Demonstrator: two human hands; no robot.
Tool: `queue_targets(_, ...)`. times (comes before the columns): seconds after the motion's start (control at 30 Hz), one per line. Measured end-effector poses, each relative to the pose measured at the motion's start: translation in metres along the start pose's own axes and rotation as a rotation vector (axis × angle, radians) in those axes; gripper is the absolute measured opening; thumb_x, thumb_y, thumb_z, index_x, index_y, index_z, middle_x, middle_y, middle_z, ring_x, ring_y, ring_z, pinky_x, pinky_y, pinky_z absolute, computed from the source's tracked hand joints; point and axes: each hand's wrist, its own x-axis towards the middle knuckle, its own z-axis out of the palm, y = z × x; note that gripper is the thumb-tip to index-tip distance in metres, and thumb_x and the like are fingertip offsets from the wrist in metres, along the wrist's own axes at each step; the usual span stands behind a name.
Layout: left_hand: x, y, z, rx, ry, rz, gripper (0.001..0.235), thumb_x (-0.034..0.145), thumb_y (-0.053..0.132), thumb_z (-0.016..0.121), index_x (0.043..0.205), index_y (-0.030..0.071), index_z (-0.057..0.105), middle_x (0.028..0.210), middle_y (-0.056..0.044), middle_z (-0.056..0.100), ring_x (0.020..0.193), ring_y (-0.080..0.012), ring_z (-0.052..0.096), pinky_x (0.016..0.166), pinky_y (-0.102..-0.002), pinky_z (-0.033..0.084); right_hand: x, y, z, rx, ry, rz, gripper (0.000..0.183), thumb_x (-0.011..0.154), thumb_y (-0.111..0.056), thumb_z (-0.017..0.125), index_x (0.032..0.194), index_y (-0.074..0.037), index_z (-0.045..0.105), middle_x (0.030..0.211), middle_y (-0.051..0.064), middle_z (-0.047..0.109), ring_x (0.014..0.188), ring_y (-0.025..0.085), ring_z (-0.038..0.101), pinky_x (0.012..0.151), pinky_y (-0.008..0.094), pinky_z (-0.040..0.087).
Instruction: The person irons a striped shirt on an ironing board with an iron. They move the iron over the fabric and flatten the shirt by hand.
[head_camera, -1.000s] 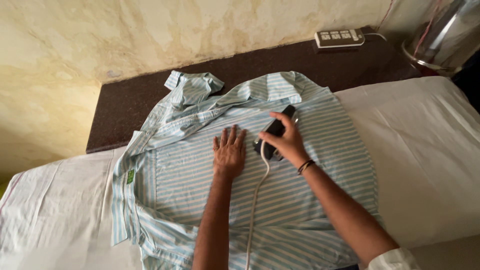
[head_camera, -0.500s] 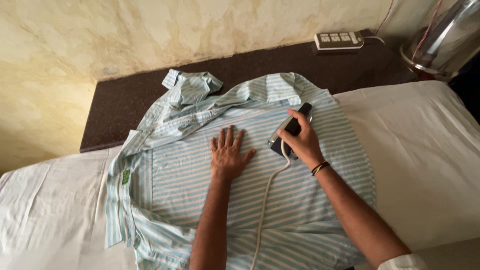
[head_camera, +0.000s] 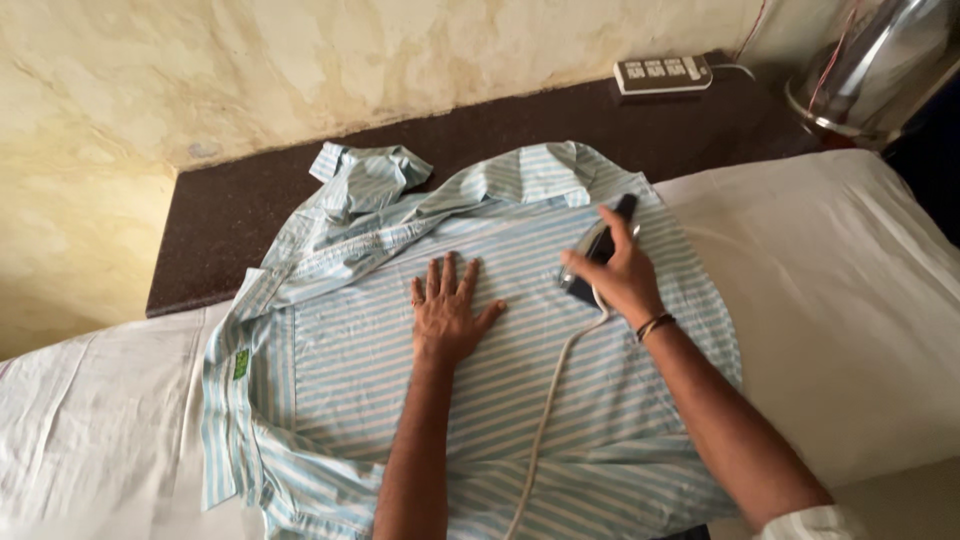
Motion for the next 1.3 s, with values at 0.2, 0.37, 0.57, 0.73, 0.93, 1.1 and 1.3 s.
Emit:
queue_targets(0.2,-0.004,-0.001,0.000,-0.007,0.025,0.027,0.086,0.090,0.075,0.050,0.158,0.024,0.037,0.168,-0.017,0.022,0.155,-0.0390,0.015,0.122,-0.062,0.007,-0.002,0.008,-0.012,-0.051,0.008,0.077,0.078,0.083,-0.032,0.075,0.154,-0.018,0.045,0.149,0.018,0.060,0.130,0.035,0.062,0.105,0.042,0.050)
queue_targets(0.37,-0.004,0.001,-0.005,-0.066,-0.018,0.016,0.081,0.088,0.074,0.053,0.153,0.027,0.044,0.167,-0.015,0.025,0.154,-0.0379,0.016,0.123,-0.060,0.006,0.017,0.021,-0.024,-0.050,0.092,0.049,0.080,0.084,-0.025,0.075,0.156,-0.013,0.042,0.148,0.022,0.058,0.132,0.038,0.058,0.106,0.044,0.049)
queue_targets(0.57,-0.005,0.001,-0.006,-0.083,-0.012,0.127,0.072,0.087,0.068,0.061,0.147,0.029,0.052,0.163,-0.015,0.031,0.153,-0.0389,0.017,0.123,-0.060,0.008,-0.049,-0.013,-0.043,-0.013,-0.208,0.141,0.084,0.079,-0.027,0.077,0.155,-0.019,0.043,0.143,0.017,0.063,0.127,0.034,0.063,0.103,0.040,0.051)
queue_targets(0.73,-0.004,0.001,0.024,-0.020,-0.026,0.195,0.051,0.098,0.050,0.059,0.145,0.031,0.057,0.163,-0.009,0.039,0.155,-0.0368,0.026,0.125,-0.064,0.014,-0.041,0.016,-0.046,-0.024,-0.049,-0.035,0.087,0.083,-0.021,0.079,0.159,-0.011,0.037,0.149,0.023,0.058,0.134,0.037,0.060,0.107,0.041,0.049)
queue_targets(0.93,-0.014,0.064,0.045,0.172,-0.129,-0.030,0.068,0.097,0.040,0.057,0.156,0.014,0.035,0.165,-0.017,0.023,0.151,-0.0400,0.020,0.117,-0.067,0.014,-0.013,0.027,-0.045,0.016,0.000,0.282,0.099,0.083,-0.026,0.076,0.163,-0.012,0.018,0.140,0.022,0.060,0.122,0.034,0.066,0.101,0.041,0.053)
queue_targets(1.1,-0.038,0.080,0.024,-0.023,-0.050,-0.102,0.078,0.100,0.055,0.049,0.159,0.010,0.027,0.169,-0.021,0.014,0.156,-0.0387,0.011,0.122,-0.064,0.007,-0.059,0.017,-0.074,0.015,-0.085,0.066,0.094,0.083,-0.020,0.080,0.160,-0.008,0.027,0.148,0.024,0.054,0.130,0.035,0.060,0.105,0.041,0.048)
queue_targets(1.3,-0.040,0.076,-0.006,-0.024,-0.212,-0.031,0.067,0.100,0.056,0.037,0.161,0.030,0.025,0.169,-0.019,0.007,0.156,-0.0390,0.003,0.122,-0.061,0.001,-0.091,0.018,-0.103,0.102,-0.123,0.012,0.072,0.086,-0.012,0.072,0.154,-0.006,0.050,0.150,0.016,0.060,0.139,0.027,0.058,0.112,0.036,0.044)
